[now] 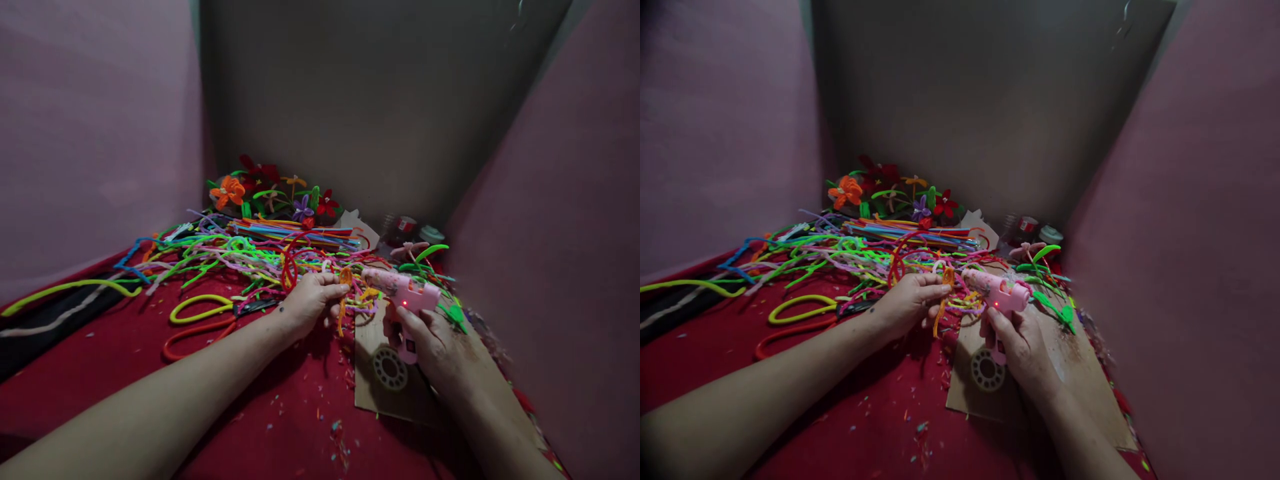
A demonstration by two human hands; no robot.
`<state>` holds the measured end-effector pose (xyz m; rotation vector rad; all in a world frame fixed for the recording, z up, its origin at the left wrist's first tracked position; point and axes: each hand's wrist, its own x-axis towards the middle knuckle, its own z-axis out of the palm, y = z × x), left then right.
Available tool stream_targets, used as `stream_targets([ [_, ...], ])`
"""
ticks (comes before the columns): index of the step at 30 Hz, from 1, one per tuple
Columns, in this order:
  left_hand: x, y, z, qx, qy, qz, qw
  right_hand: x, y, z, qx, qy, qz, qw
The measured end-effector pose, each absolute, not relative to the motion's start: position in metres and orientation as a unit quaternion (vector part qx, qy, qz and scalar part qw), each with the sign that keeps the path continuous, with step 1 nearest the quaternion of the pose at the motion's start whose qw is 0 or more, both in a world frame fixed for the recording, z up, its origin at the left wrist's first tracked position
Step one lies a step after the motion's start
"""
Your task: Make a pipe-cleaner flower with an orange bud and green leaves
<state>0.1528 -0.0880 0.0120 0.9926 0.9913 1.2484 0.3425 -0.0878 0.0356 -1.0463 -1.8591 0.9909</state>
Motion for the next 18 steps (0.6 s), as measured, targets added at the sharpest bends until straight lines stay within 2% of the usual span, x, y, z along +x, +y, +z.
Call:
stream_targets([
  [7, 0.150, -0.087, 0.012, 0.441, 0.427, 0.541, 0.575, 0.340, -0.090, 0.039, -0.419, -0.735, 0.374, 0.381],
  [13, 0.148, -0.086, 0.011, 0.449, 0.424, 0.550, 0.563, 0.341, -0.099, 0.059, -0.421, -0.785, 0.237, 0.387],
  [18, 0.148, -0.085, 0.013, 0.443, 0.424, 0.552, 0.565, 0.340, -0.097, 0.054, -0.413, -0.781, 0.276, 0.378],
])
